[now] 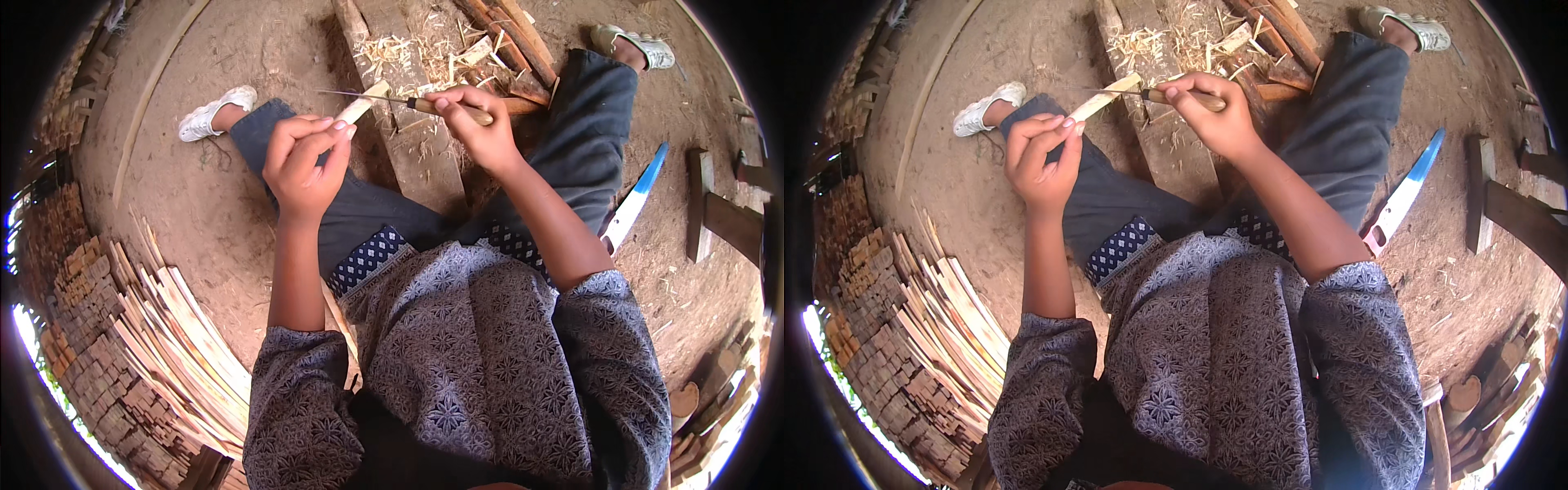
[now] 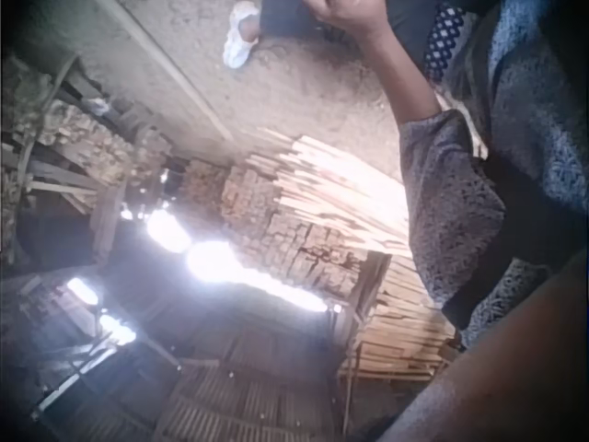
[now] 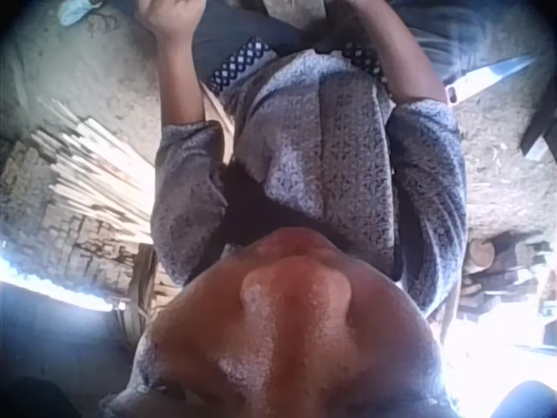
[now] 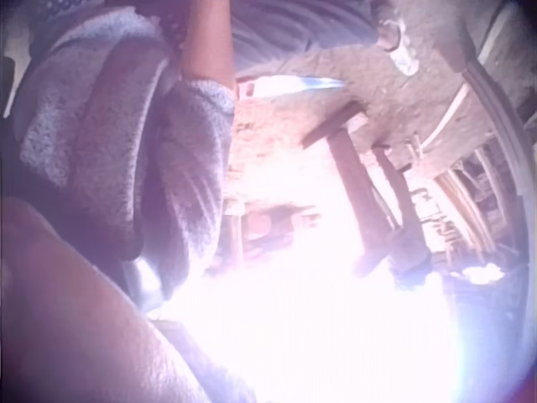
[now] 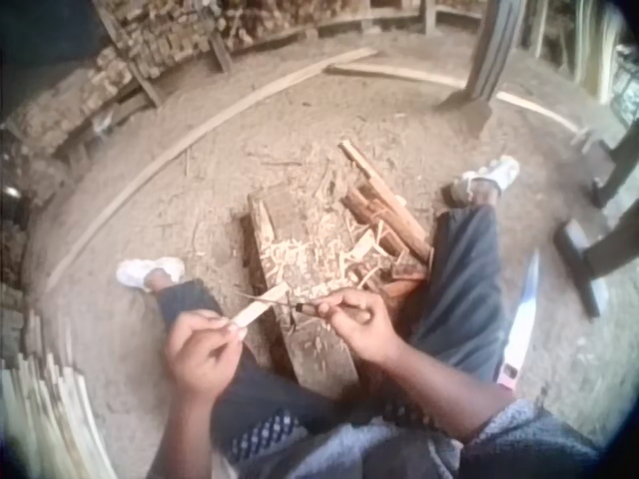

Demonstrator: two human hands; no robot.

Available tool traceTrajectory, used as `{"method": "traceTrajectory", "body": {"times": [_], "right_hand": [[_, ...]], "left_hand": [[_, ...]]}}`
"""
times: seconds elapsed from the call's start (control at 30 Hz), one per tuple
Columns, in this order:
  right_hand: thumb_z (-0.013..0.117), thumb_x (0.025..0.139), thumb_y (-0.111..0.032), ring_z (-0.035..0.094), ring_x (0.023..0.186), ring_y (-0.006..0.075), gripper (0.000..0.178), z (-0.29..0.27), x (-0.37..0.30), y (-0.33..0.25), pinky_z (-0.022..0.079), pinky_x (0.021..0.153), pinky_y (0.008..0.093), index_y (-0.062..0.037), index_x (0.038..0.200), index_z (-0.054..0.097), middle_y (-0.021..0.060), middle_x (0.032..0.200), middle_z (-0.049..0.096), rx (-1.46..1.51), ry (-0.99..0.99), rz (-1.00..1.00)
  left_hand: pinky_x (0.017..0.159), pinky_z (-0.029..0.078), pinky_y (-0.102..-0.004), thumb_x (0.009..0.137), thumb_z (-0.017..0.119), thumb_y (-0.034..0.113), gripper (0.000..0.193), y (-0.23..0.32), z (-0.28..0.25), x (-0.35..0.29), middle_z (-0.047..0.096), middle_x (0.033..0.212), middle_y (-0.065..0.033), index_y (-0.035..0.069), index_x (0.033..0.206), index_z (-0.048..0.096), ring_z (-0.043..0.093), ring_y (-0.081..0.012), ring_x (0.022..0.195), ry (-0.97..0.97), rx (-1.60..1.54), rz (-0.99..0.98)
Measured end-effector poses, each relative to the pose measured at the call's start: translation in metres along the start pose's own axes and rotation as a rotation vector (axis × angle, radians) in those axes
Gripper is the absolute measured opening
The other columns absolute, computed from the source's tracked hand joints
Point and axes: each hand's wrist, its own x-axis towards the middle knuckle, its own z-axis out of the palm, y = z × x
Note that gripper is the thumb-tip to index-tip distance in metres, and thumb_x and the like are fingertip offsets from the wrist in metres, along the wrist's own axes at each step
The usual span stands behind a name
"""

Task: The person sits on the ground and uses a knife to shave and shape a small piece of wood. They repeatedly scrape the surface to remove thin shavings, gradually refining the wood's shape.

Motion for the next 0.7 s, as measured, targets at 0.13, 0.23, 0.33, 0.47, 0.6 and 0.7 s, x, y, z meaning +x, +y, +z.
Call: {"method": "traceTrajectory", "body": {"times": [0.13, 0.23, 0.33, 0.47, 0.6, 0.7], "right_hand": [[0.071, 0.098, -0.019, 0.066, 0.083, 0.0069, 0.019, -0.005, 0.014, -0.003, 0.053, 0.076, 0.0244, -0.0026, 0.106, 0.076, 0.0019, 0.093, 0.076, -0.071, 0.017, 0.041], [0.073, 0.098, -0.021, 0.064, 0.081, 0.0046, 0.021, -0.016, 0.018, -0.008, 0.051, 0.072, 0.0218, -0.0039, 0.108, 0.077, 0.0015, 0.093, 0.076, -0.005, -0.049, 0.153], [0.075, 0.096, -0.018, 0.061, 0.074, 0.0017, 0.023, -0.027, 0.002, -0.016, 0.048, 0.064, 0.0181, -0.0048, 0.114, 0.077, -0.0001, 0.089, 0.073, -0.015, -0.105, 0.231], [0.076, 0.094, -0.011, 0.063, 0.083, 0.0067, 0.025, -0.039, -0.016, -0.003, 0.051, 0.074, 0.0237, -0.0015, 0.116, 0.073, 0.0006, 0.093, 0.072, -0.189, -0.178, 0.271], [0.073, 0.090, -0.016, 0.065, 0.085, 0.0145, 0.025, -0.032, -0.021, 0.004, 0.051, 0.079, 0.0323, -0.0030, 0.110, 0.065, 0.0041, 0.089, 0.070, -0.368, -0.251, 0.248], [0.067, 0.087, -0.027, 0.063, 0.077, 0.0184, 0.033, -0.024, -0.014, 0.000, 0.048, 0.074, 0.0339, -0.0061, 0.112, 0.063, 0.0082, 0.084, 0.067, -0.591, -0.341, 0.413]], "left_hand": [[0.071, 0.059, -0.0314, 0.075, 0.085, -0.006, 0.020, 0.001, -0.003, 0.007, 0.066, 0.093, -0.0063, 0.004, 0.087, 0.072, 0.071, -0.0215, 0.085, -0.016, 0.010, -0.010], [0.070, 0.058, -0.0313, 0.076, 0.084, -0.006, 0.020, -0.001, 0.000, 0.006, 0.067, 0.094, -0.0071, 0.003, 0.089, 0.072, 0.071, -0.0212, 0.085, -0.037, -0.039, -0.038], [0.069, 0.058, -0.0304, 0.076, 0.083, -0.007, 0.020, 0.008, 0.003, -0.006, 0.069, 0.098, -0.0086, 0.002, 0.091, 0.072, 0.071, -0.0208, 0.086, -0.055, -0.150, -0.143], [0.073, 0.061, -0.0272, 0.080, 0.078, -0.012, 0.021, 0.032, 0.016, -0.040, 0.068, 0.109, -0.0108, -0.001, 0.096, 0.071, 0.071, -0.0172, 0.093, 0.038, -0.402, -0.416], [0.086, 0.061, -0.0311, 0.090, 0.068, -0.014, 0.024, 0.054, 0.022, -0.072, 0.060, 0.114, -0.0120, -0.004, 0.110, 0.059, 0.071, -0.0187, 0.097, 0.004, -0.813, -0.704], [0.079, 0.058, -0.0285, 0.098, 0.068, 0.002, 0.019, 0.065, 0.025, -0.084, 0.065, 0.097, -0.0058, 0.001, 0.114, 0.058, 0.071, -0.0160, 0.089, 0.020, -0.987, -1.062]]}}
